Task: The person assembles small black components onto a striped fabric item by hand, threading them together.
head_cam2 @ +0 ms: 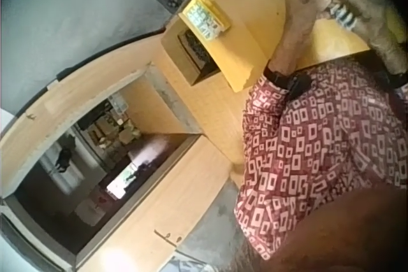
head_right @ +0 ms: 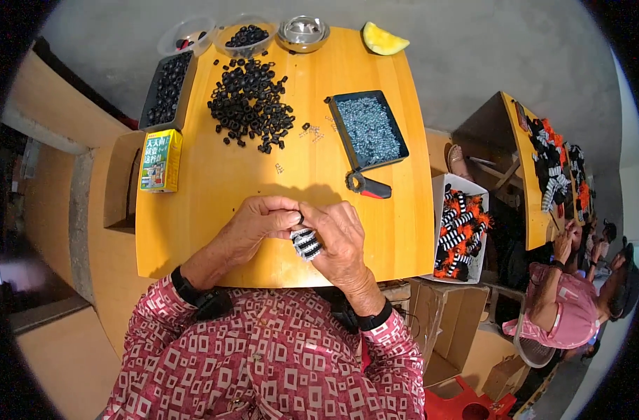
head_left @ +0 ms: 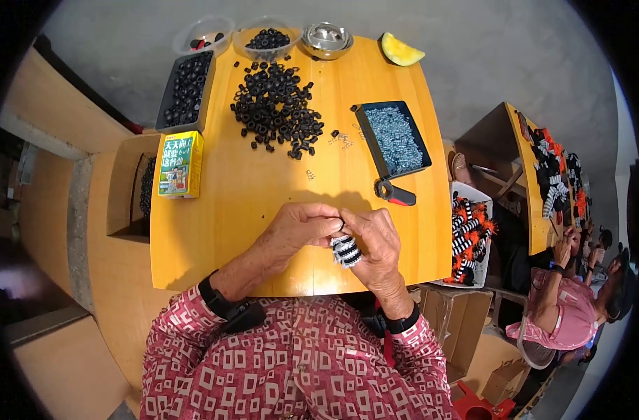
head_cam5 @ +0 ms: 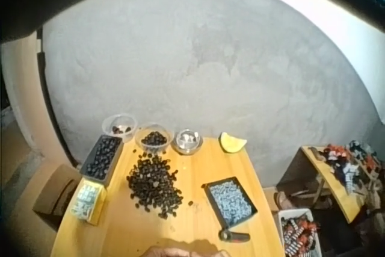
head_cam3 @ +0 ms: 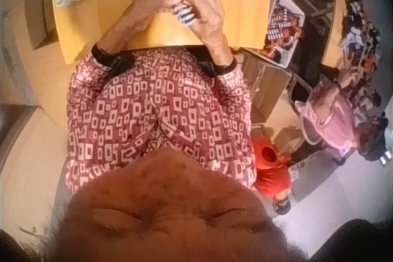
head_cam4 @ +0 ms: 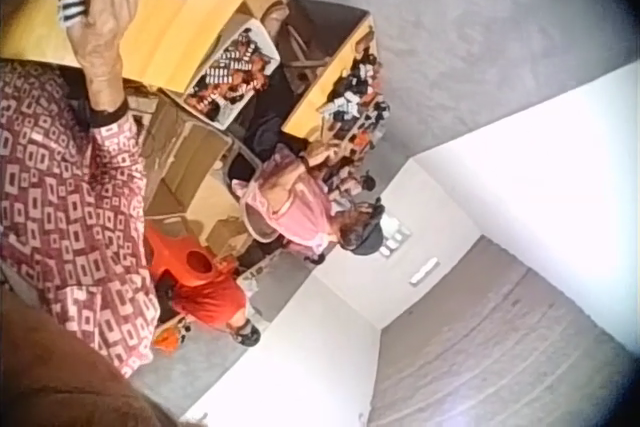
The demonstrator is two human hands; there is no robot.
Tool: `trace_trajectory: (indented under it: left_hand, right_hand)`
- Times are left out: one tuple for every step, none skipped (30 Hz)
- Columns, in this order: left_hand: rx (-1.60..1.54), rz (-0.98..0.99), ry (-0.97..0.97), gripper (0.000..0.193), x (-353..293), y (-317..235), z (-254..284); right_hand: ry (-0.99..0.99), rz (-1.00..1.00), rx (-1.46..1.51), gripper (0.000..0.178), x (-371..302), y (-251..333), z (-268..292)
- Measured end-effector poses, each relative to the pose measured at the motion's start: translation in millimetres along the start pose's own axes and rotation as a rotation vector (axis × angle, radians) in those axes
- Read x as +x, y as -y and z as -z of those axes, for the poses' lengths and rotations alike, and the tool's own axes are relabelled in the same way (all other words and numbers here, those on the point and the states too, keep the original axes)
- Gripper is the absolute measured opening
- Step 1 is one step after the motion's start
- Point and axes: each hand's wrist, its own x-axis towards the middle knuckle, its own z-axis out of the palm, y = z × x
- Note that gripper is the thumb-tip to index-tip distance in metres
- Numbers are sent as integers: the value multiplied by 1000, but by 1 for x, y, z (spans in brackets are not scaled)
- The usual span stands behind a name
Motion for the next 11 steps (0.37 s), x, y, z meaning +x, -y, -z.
trace_trajectory:
  left_hand:
    - [-46,-7,-20,27,1,2,0]
    - [-42,-1,-17,27,0,3,-2]
    - [-47,-26,-36,27,-1,3,-4]
    - [-54,-51,-55,27,-1,5,-6]
    - [-51,-55,-48,27,1,5,-6]
    - [-56,-68,-34,28,3,7,-7]
    - [-63,-81,-17,28,5,9,-8]
    - [-66,-82,5,28,6,10,-8]
    - [20,-74,-11,29,6,9,-7]
    - [105,-68,-23,31,7,7,-4]
    - [151,12,-2,35,6,3,1]
  right_hand:
    - [-7,-1,-3,41,3,-1,2]
    - [20,16,-28,41,7,0,4]
    - [47,33,-52,40,9,1,6]
    - [55,41,-52,40,7,0,7]
    - [50,44,-59,40,6,-2,7]
    - [35,29,-52,40,4,-2,7]
    - [20,14,-48,40,2,-3,8]
    - [-3,8,-56,39,-1,-5,7]
    - [-7,9,-84,39,-2,-8,7]
    - [-7,29,-40,38,-3,-10,4]
    - [-6,42,-11,37,-8,-12,3]
